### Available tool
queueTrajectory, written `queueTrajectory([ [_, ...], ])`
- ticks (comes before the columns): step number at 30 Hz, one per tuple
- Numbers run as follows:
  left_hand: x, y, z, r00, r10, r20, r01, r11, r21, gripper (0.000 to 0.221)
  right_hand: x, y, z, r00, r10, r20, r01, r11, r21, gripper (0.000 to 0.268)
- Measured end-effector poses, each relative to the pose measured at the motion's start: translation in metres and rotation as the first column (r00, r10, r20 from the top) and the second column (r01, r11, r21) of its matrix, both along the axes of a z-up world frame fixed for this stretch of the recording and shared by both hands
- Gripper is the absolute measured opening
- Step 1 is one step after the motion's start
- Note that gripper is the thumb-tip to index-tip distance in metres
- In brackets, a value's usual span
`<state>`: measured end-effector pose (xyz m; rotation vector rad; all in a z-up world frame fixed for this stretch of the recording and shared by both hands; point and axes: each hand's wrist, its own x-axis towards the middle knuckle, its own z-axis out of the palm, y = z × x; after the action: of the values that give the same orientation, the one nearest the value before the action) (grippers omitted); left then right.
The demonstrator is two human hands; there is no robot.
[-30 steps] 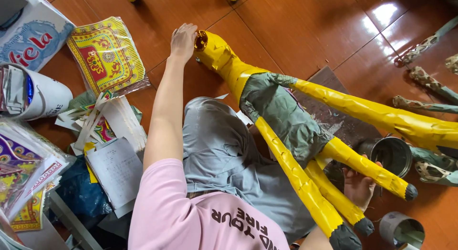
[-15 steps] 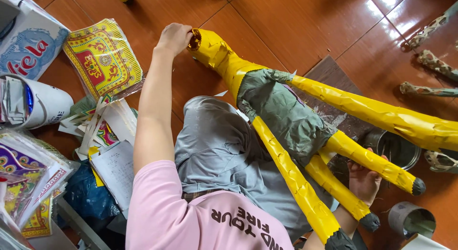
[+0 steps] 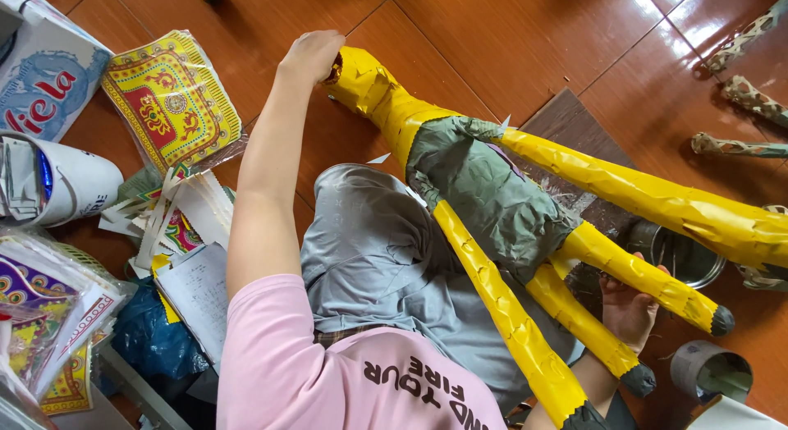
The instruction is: Applying paper strips and glue to assemble a paper animal figure.
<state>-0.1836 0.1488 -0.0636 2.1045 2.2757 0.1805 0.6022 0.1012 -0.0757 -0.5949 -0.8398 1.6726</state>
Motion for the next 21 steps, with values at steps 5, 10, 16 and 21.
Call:
queueTrajectory([
  [5, 0.001, 0.005, -0.018, 0.998, 0.034, -0.060, -0.036, 0.999, -0.036, 0.016, 0.001, -0.001, -0.004, 1.000, -0.010, -0.012, 0.010, 1.000, -0.024, 0.055],
  [10, 0.004, -0.003, -0.038, 0.990, 0.046, -0.135, -0.035, 0.996, 0.080, 0.013, 0.001, 0.000, -0.006, 1.000, -0.017, -0.025, 0.016, 0.999, -0.050, 0.056],
  [16, 0.011, -0.005, -0.015, 0.989, 0.011, -0.150, -0.005, 0.999, 0.041, 0.032, 0.006, 0.001, -0.007, 1.000, 0.002, -0.004, -0.003, 0.999, -0.045, 0.053],
  [21, -0.005, 0.007, -0.050, 0.975, -0.047, -0.216, 0.053, 0.998, 0.022, 0.033, 0.006, 0.000, -0.009, 1.000, -0.022, -0.019, 0.020, 0.997, -0.070, 0.053],
])
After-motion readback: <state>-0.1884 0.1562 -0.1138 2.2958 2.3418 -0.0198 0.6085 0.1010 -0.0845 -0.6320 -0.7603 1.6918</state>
